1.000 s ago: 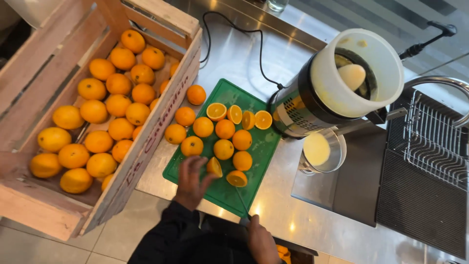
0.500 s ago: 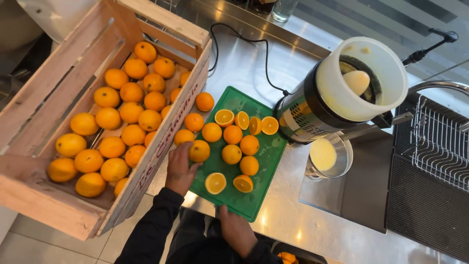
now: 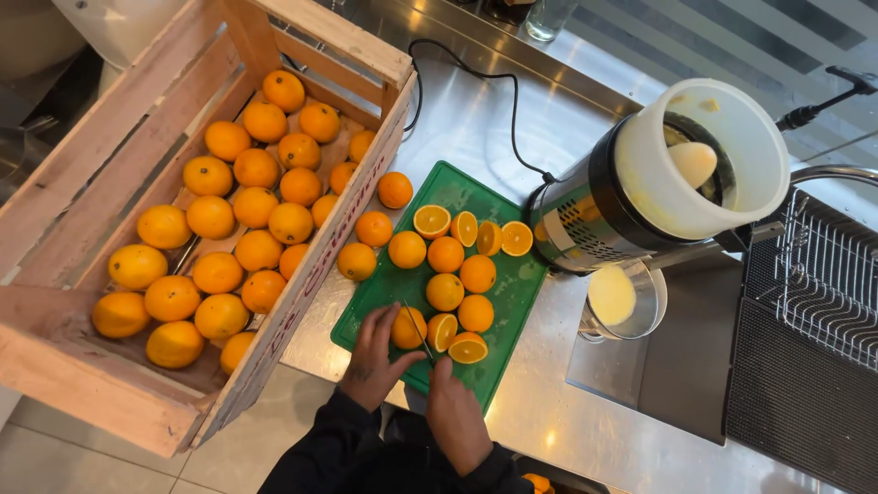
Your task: Squeezing oranges using a motorized juicer and cutting fresh oranges on a cutting board.
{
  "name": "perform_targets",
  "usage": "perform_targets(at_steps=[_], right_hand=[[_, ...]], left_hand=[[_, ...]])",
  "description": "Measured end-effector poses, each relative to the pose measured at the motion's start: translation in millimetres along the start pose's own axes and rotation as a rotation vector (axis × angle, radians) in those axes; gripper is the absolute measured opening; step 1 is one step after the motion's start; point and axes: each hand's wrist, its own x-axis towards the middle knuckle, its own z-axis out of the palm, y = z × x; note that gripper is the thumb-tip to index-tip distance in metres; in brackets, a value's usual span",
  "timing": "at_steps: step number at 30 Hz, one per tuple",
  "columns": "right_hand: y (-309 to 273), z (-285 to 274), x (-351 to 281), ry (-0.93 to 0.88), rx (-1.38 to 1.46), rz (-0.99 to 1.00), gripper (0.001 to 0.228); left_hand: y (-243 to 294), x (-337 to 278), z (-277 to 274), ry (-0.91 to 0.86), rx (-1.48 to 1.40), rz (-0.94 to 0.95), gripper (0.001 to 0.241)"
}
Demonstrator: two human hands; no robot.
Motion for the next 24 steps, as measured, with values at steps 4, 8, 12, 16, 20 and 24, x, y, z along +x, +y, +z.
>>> perform_targets(at_steps=[4, 8, 12, 16, 20, 24], right_hand=[[-16, -20, -1, 0.005, 0.014, 0.016, 0.016], [-13, -14, -3, -0.037, -0.039, 0.057, 0.012], [-4, 7, 16, 0.053, -0.091, -0.022, 0.016], [0, 9, 17, 0.006, -0.051, 0.033, 0.015], [6, 36, 34, -0.004, -0.097, 0.114, 0.015], [28, 46, 7, -0.086, -0.123, 0.098, 0.019]], left_hand=[[-22, -4, 5, 0.003, -0.061, 0.004, 0.079], [-35, -1, 10, 0.049, -0.044, 0.087, 0.064], [-40, 10, 5, -0.024, -0.019, 0.016, 0.063], [-42, 8, 7, -0.042, -0.050, -0.030, 0.060], [-38, 13, 4, -0.021, 0.004, 0.128, 0.053], [-50, 4, 6, -0.022, 0.023, 0.083, 0.054]])
